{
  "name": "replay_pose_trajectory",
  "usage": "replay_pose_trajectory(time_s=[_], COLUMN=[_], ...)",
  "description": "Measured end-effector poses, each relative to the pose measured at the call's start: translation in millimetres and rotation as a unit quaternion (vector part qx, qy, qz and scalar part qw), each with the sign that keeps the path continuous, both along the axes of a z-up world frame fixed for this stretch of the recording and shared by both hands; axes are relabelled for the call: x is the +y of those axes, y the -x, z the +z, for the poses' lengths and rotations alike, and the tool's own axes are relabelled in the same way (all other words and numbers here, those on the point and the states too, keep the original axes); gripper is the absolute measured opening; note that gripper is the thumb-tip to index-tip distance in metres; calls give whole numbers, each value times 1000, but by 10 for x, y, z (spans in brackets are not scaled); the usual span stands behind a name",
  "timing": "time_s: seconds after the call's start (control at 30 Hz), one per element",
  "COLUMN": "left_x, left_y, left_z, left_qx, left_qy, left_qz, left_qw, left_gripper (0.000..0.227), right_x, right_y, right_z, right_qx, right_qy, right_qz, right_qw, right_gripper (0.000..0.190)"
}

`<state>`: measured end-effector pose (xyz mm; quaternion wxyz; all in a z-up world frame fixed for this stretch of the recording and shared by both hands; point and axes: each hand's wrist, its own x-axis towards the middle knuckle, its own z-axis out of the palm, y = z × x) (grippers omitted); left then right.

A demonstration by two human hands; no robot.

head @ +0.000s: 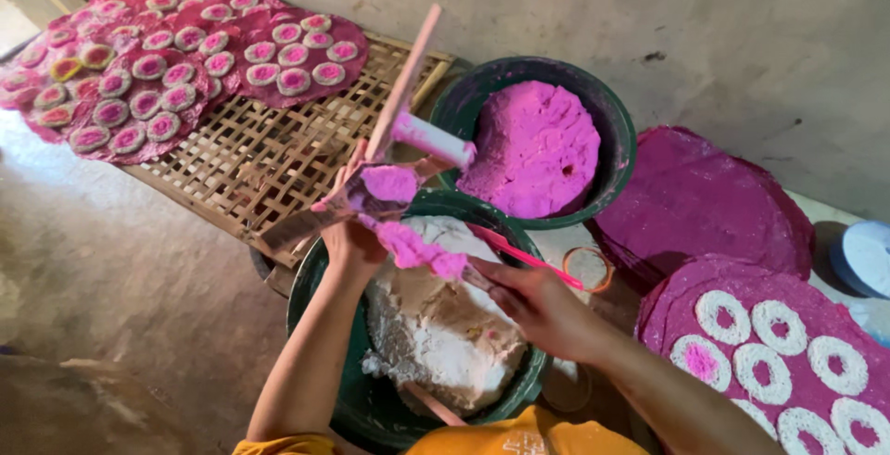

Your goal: The person uses a wooden extruder tool to form small white dough rings onto pink dough discs. They scoop white dough from a bowl into the extruder, press the handle to extrude the rings, and arrange them in patterns on pre-made pink discs.

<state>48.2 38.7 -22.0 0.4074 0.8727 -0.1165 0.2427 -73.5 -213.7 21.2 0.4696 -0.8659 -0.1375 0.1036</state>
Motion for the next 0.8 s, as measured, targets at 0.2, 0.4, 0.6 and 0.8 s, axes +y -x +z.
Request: replay_pose_trajectory(time_s=[0.2,0.4,0.6,0.8], left_x=[-285,-59,257,-378], left_y=[-91,-286,-380,375], left_z=[-14,-108,26,274], left_qx=[-183,-2,92,320], left_qy=[-128,-172,434,553], left_qz=[-36,94,-141,-331], left_qw=[974,981,885,694], left_gripper=[59,99,30,34], right_x=[-155,-109,-807,-913], right_y=[-405,-221,-878,-1374], right_z=[-269,-512,-88,-82], right_qx=[-28,-141,-52,-272], right_qy=[-28,-30,215,165], right_qz=[-98,-31,-105,-27], right_qw=[994,989,970,948], right_gripper=[45,42,57,58])
